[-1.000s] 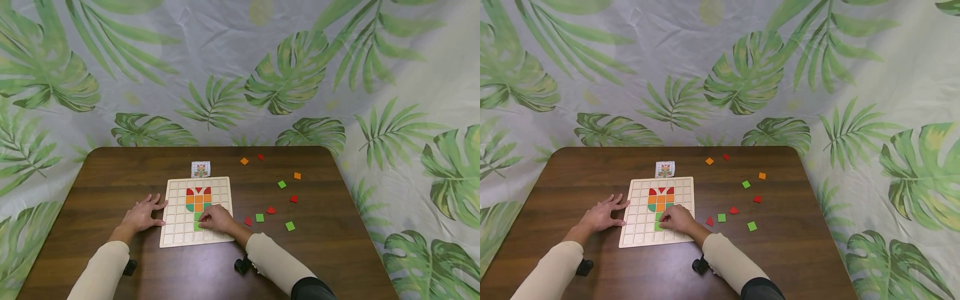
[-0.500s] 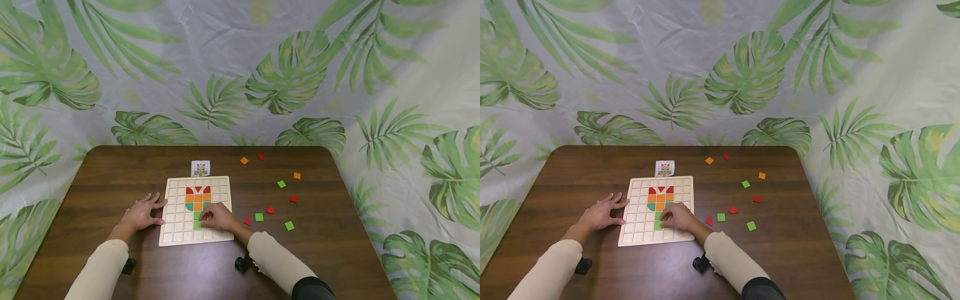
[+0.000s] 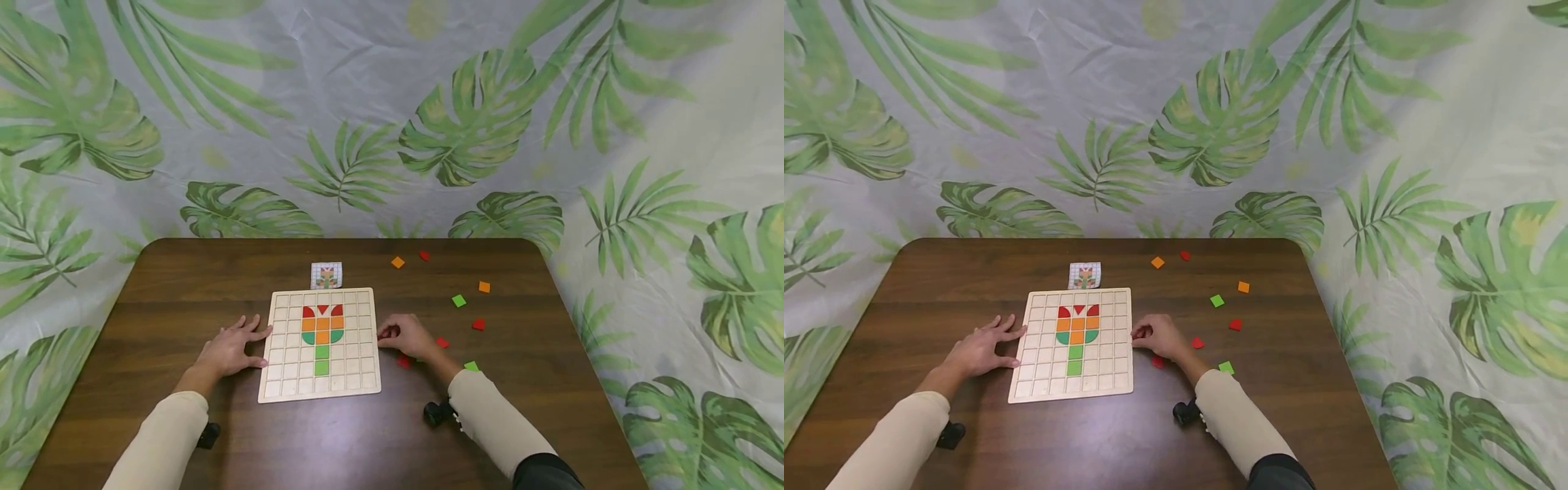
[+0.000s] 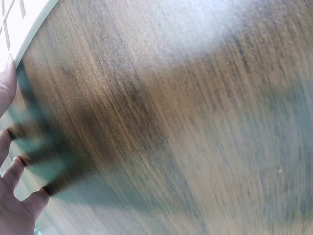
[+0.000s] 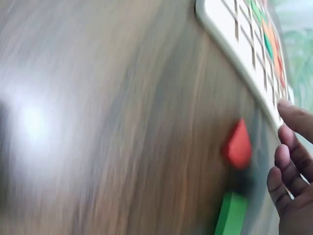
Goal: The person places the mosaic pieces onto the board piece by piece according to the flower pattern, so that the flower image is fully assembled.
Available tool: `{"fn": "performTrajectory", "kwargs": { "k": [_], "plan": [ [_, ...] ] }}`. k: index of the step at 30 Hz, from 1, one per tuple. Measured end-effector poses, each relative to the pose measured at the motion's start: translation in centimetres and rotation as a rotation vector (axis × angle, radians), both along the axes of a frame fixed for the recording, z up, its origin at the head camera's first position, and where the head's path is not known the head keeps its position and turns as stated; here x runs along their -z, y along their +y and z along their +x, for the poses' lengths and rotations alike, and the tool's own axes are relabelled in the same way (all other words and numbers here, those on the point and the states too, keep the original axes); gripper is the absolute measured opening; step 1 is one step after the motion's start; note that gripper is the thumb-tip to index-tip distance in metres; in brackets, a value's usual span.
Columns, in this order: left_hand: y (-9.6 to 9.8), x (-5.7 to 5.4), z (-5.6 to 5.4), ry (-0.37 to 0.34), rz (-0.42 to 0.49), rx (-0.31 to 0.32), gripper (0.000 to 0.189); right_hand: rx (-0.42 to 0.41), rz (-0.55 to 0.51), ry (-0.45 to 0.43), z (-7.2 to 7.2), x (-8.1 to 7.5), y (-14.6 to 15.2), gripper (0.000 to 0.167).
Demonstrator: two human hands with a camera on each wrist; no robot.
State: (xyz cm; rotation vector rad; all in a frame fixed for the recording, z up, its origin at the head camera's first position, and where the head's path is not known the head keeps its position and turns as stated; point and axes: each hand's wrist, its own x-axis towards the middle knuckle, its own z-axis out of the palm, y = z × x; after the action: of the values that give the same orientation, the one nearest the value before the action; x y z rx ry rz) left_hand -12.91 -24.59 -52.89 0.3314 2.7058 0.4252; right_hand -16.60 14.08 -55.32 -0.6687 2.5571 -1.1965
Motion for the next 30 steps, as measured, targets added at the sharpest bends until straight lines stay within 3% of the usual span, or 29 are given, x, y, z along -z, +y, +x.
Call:
{"fn": "performTrajectory", "kwargs": {
  "k": [7,14,30],
  "plan": [
    [0.2,-0.2,0.1,-0.006,0.012,0.003,0.082,0.0,0.06,0.01,-0.4,0.0,4.5,0.017],
    [0.5,0.1,0.2,0.001,0.024,0.003,0.083,-0.041,0.103,0.017,0.2,-0.3,7.5,0.019],
    [0.2,-0.1,0.3,0.01,0.025,0.006,0.084,-0.124,0.237,0.036,0.8,-0.1,8.4,0.022]
  ]
}}
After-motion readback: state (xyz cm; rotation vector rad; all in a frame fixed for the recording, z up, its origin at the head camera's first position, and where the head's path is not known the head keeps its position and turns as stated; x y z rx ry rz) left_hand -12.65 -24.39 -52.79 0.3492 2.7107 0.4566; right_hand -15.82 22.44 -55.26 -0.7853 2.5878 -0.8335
